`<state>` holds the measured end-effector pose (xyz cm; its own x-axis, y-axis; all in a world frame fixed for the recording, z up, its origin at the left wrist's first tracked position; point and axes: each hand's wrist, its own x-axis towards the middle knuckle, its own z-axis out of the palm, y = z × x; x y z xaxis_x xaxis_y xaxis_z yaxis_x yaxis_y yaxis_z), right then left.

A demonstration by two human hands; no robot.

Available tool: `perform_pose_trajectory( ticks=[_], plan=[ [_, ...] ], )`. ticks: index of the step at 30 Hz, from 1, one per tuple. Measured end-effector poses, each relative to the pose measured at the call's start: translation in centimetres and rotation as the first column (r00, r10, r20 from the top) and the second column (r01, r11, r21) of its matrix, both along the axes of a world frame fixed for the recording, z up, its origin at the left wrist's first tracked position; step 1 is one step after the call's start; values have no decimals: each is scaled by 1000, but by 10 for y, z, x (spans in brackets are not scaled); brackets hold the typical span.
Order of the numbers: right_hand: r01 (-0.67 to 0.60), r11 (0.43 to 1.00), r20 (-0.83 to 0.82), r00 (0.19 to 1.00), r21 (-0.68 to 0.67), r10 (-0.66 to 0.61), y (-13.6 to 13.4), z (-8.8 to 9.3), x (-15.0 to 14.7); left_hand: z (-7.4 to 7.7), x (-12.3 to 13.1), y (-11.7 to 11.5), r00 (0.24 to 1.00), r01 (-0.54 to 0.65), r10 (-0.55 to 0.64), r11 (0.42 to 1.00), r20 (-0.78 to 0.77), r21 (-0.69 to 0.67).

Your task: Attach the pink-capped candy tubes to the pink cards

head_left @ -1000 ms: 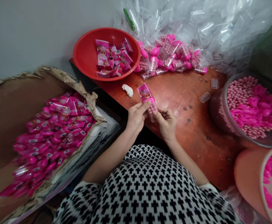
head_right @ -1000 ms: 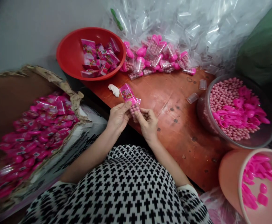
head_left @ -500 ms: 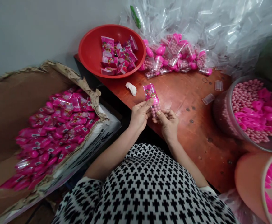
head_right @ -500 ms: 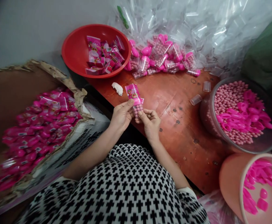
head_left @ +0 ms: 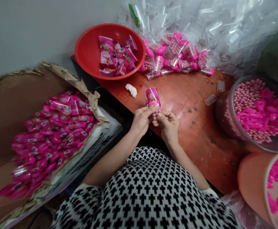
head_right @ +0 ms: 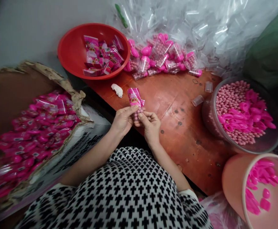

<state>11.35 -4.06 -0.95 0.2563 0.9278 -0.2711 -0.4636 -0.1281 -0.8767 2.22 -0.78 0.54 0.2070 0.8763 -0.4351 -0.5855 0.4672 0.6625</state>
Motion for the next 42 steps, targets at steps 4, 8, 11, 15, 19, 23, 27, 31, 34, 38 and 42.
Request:
perform_pose_trajectory(
  ticks=[4, 8, 11, 15, 19, 23, 27, 31, 34, 38, 42],
  plan=[
    [54, 998, 62, 996, 44, -57, 6, -2, 3, -3, 4, -5, 998, -28, 28, 1000, 50, 3],
    [-66, 997, -29, 997, 46, 67, 7, 1, 7, -2, -3, -7, 994, -54, 57, 998, 89, -36],
    [-214, 974, -29, 976, 70, 217, 5, 7, 6, 1, -12, -10, 987, -117, 119, 993, 106, -20],
    [-232, 971, 29, 973, 63, 230, 9, 13, -4, 3, -17, -22, 978, -182, 182, 983, 106, -12],
    [-297, 954, 19, 955, 51, 296, 16, 17, -19, 11, -36, -30, 973, -231, 230, 973, 20, 29],
    [-310, 948, 68, 950, 69, 306, 19, 22, -7, 27, -87, -26, 834, -529, 549, 821, -47, 214],
    [-208, 975, 185, 964, 73, 191, 23, 18, 28, 16, -107, -13, 789, -491, 575, 803, -217, 338],
    [-202, 979, 281, 942, 39, 183, 23, 11, 46, -22, -65, 5, 626, 118, 369, 826, -687, 551],
    [-232, 973, 319, 922, -3, 220, 19, 10, 47, -45, -34, 18, 408, 444, 347, 733, -845, 516],
    [-253, 967, 353, 902, -36, 249, 20, 8, 47, -57, -25, 24, 301, 524, 345, 719, -889, 457],
    [-245, 970, 444, 869, 0, 219, 32, -4, 45, -61, -26, 21, 358, 454, 390, 721, -848, 523]
  ],
)
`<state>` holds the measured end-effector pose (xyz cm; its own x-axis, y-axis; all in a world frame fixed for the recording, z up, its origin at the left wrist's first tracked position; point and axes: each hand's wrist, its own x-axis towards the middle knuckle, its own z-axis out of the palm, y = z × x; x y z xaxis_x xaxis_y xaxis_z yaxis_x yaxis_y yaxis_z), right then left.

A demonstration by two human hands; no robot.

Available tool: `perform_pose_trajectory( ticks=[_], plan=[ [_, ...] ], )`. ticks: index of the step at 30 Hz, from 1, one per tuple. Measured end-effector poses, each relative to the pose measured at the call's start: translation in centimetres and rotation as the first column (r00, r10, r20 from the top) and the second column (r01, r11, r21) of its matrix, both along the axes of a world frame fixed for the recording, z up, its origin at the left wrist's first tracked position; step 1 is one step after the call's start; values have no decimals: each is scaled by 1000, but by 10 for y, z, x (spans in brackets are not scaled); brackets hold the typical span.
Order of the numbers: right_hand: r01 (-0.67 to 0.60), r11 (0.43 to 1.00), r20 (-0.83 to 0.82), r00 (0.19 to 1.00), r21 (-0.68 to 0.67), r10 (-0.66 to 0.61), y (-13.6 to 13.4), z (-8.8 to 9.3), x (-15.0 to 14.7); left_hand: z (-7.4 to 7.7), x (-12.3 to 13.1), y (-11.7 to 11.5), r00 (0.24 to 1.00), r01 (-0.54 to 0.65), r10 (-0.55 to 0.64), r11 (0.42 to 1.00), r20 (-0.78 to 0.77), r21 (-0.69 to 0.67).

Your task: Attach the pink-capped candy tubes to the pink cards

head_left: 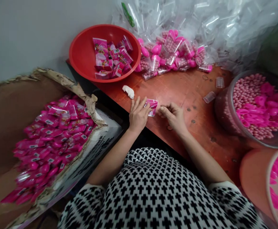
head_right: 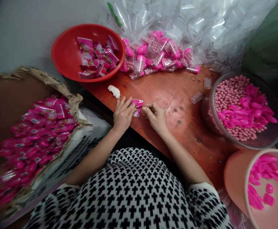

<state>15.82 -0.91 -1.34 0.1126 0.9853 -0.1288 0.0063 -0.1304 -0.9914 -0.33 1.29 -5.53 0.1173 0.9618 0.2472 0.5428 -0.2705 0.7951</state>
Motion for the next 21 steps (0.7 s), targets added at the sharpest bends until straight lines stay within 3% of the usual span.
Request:
perform_pose_trajectory(
  ticks=[3, 7, 9, 12, 15, 18, 20, 21],
  plan=[
    [59, 996, -16, 998, 61, -58, 11, -9, -7, 5, 3, -5, 991, -47, 45, 999, 123, 19],
    [-5, 1000, -234, 972, 7, 7, 25, -7, -12, 25, 5, -11, 942, -60, 77, 996, 327, -63],
    [-59, 998, -308, 950, -8, 54, 31, 0, -9, 35, 5, -12, 851, -90, 189, 971, 489, -220],
    [-149, 989, -316, 938, -5, 140, 34, 11, -4, 45, 6, -10, 656, 119, 313, 856, 687, -503],
    [-243, 970, -235, 943, -3, 236, 36, 15, 0, 49, 8, -6, 557, 336, 357, 729, 750, -597],
    [-324, 946, -86, 943, 2, 323, 48, 12, 11, 48, 10, -4, 537, 320, 426, 695, 728, -643],
    [-247, 968, 122, 963, 44, 240, 66, 10, 33, 48, 10, -2, 527, 273, 478, 688, 702, -673],
    [-144, 985, 262, 958, 93, 116, 79, 10, 48, 48, 10, -2, 517, 249, 503, 686, 693, -684]
  ],
)
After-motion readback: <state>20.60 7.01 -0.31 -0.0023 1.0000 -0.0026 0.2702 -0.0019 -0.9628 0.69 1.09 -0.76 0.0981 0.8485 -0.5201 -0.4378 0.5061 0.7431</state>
